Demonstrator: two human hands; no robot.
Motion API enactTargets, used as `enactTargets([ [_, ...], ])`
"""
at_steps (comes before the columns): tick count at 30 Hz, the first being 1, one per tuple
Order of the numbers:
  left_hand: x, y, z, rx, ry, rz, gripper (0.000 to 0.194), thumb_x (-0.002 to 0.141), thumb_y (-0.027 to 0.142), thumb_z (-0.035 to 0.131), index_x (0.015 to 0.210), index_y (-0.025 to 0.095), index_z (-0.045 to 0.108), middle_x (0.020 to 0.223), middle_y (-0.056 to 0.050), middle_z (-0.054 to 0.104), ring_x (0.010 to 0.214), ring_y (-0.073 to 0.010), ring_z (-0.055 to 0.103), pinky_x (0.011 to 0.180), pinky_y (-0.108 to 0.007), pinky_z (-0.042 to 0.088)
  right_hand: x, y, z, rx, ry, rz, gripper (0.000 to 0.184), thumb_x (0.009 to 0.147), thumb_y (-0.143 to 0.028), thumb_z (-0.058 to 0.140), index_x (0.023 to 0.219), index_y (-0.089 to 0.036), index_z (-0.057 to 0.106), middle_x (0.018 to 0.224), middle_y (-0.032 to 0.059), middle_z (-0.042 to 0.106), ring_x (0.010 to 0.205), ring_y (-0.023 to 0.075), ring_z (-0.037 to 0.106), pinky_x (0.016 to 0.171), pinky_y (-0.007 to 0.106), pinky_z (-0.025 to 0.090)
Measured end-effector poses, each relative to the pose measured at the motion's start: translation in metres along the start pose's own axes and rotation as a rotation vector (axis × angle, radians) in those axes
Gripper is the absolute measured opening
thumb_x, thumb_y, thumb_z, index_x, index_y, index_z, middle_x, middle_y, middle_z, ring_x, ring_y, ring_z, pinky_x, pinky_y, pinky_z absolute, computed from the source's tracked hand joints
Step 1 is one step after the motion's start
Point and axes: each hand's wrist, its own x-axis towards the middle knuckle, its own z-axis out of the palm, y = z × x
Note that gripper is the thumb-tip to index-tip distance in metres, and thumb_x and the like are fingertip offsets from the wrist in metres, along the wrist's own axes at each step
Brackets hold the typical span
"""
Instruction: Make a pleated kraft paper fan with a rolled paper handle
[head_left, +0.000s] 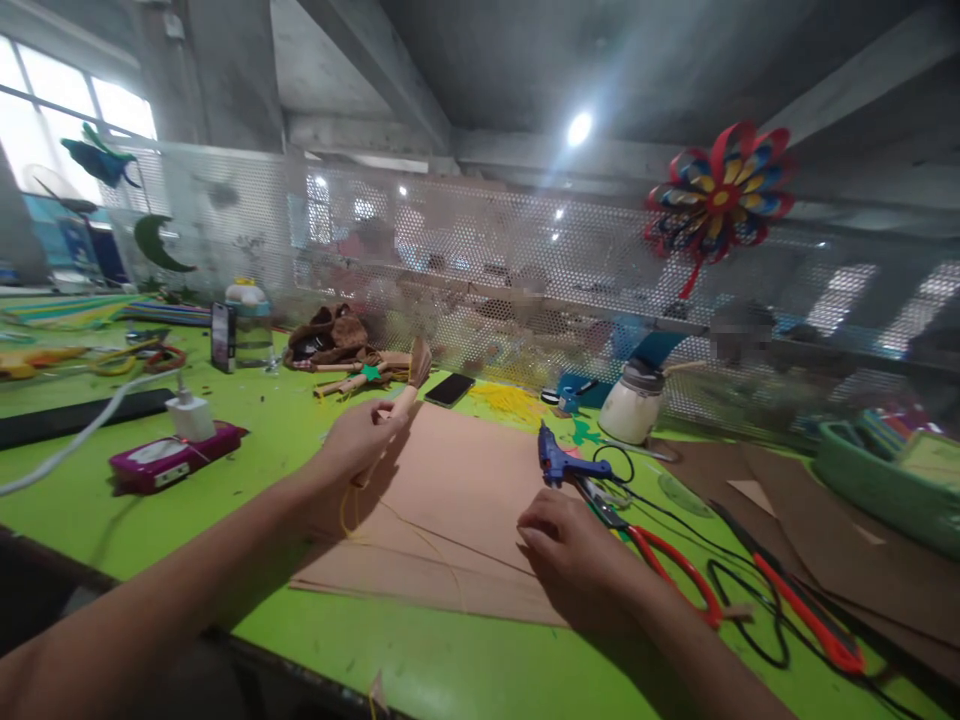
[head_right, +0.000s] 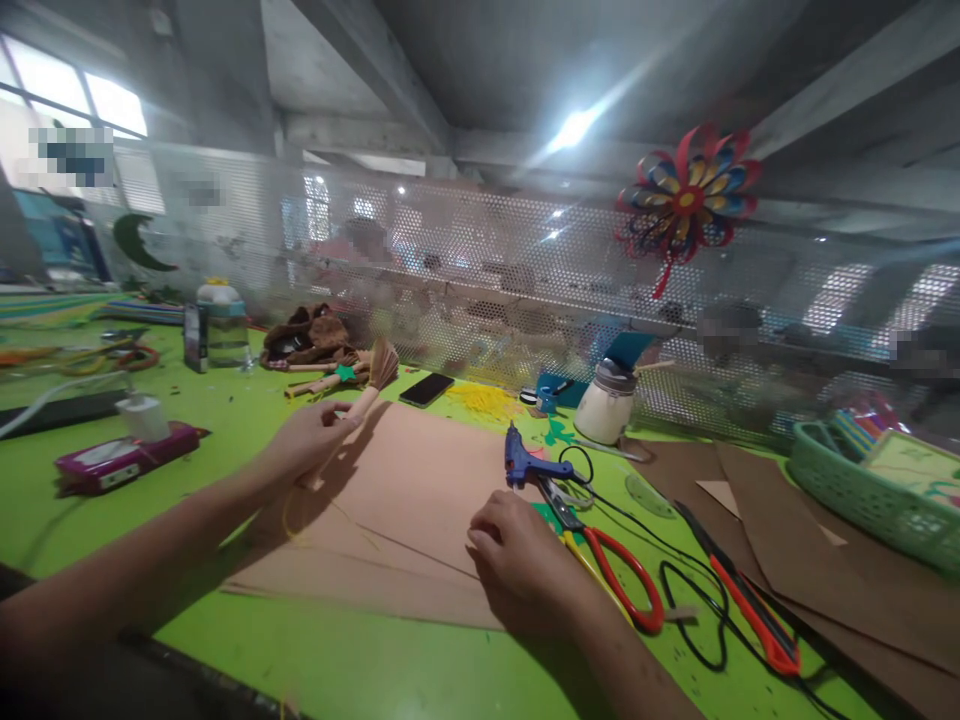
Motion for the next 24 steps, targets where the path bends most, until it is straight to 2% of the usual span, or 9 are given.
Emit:
enactTargets([
  [3, -0.009, 0.006, -0.001, 0.189, 0.053, 0.122, 0.029, 0.072, 0.042, 0.06, 0.088, 0.019, 0.066, 0.066, -0.003, 0.06, 0.062, -0.0203, 0.053, 0.054, -0.027, 0.029, -0.001, 0.0, 0.001, 0.009, 0.005, 0.002, 0.022, 0.089, -0.022, 0.051, 0.076, -0.018, 0.068, 0.084, 0.0042, 0.063, 0.081, 0.0165, 0.057, 0.075, 0.026, 0.039],
  [7, -0.022, 0.01, 0.006, 0.34, 0.082, 0.229, 0.028, 0.078, 0.042, 0.055, 0.092, 0.019, 0.065, 0.073, -0.004, 0.061, 0.065, -0.0206, 0.053, 0.056, -0.027, 0.027, 0.0, 0.002, 0.003, 0.019, -0.001, 0.013, 0.023, 0.088, -0.023, 0.05, 0.077, -0.018, 0.069, 0.085, 0.0047, 0.064, 0.082, 0.0171, 0.058, 0.074, 0.026, 0.04],
  [11, -0.027, 0.01, 0.013, 0.421, 0.124, 0.286, 0.023, 0.083, 0.039, 0.049, 0.088, 0.019, 0.059, 0.082, -0.006, 0.062, 0.071, -0.0212, 0.054, 0.058, -0.028, 0.029, 0.001, 0.004, 0.004, 0.025, -0.01, 0.016, 0.022, 0.088, -0.023, 0.051, 0.077, -0.018, 0.07, 0.086, 0.0051, 0.065, 0.083, 0.0177, 0.058, 0.075, 0.026, 0.04],
  [15, -0.029, 0.008, 0.015, 0.491, 0.123, 0.297, 0.02, 0.086, 0.036, 0.046, 0.092, 0.02, 0.056, 0.077, -0.006, 0.062, 0.067, -0.0221, 0.055, 0.058, -0.028, 0.028, 0.001, 0.004, 0.004, 0.039, -0.005, 0.017, 0.022, 0.087, -0.022, 0.05, 0.076, -0.018, 0.069, 0.086, 0.0049, 0.064, 0.083, 0.0177, 0.058, 0.075, 0.026, 0.04],
  [19, -0.044, 0.016, 0.007, 0.6, 0.091, 0.333, 0.025, 0.089, 0.04, 0.045, 0.102, 0.021, 0.052, 0.078, -0.007, 0.064, 0.069, -0.0242, 0.059, 0.059, -0.028, 0.029, 0.0, 0.002, 0.004, 0.058, 0.003, 0.022, 0.021, 0.086, -0.022, 0.051, 0.073, -0.018, 0.067, 0.084, 0.0045, 0.063, 0.081, 0.0177, 0.057, 0.074, 0.026, 0.04],
  [21, -0.053, 0.024, -0.001, 0.681, 0.116, 0.32, 0.03, 0.088, 0.043, 0.048, 0.108, 0.021, 0.05, 0.078, -0.007, 0.065, 0.07, -0.0255, 0.06, 0.06, -0.028, 0.029, 0.0, 0.0, 0.002, 0.069, 0.012, 0.028, 0.021, 0.086, -0.023, 0.052, 0.071, -0.018, 0.066, 0.083, 0.0042, 0.062, 0.081, 0.0178, 0.056, 0.073, 0.027, 0.039],
  [24, -0.06, 0.034, -0.013, 0.732, 0.088, 0.298, 0.031, 0.086, 0.046, 0.051, 0.105, 0.022, 0.051, 0.072, -0.005, 0.063, 0.066, -0.0257, 0.058, 0.057, -0.028, 0.027, -0.001, -0.003, -0.001, 0.097, 0.025, 0.037, 0.022, 0.085, -0.023, 0.054, 0.067, -0.018, 0.064, 0.08, 0.0036, 0.062, 0.08, 0.0178, 0.054, 0.074, 0.028, 0.038],
])
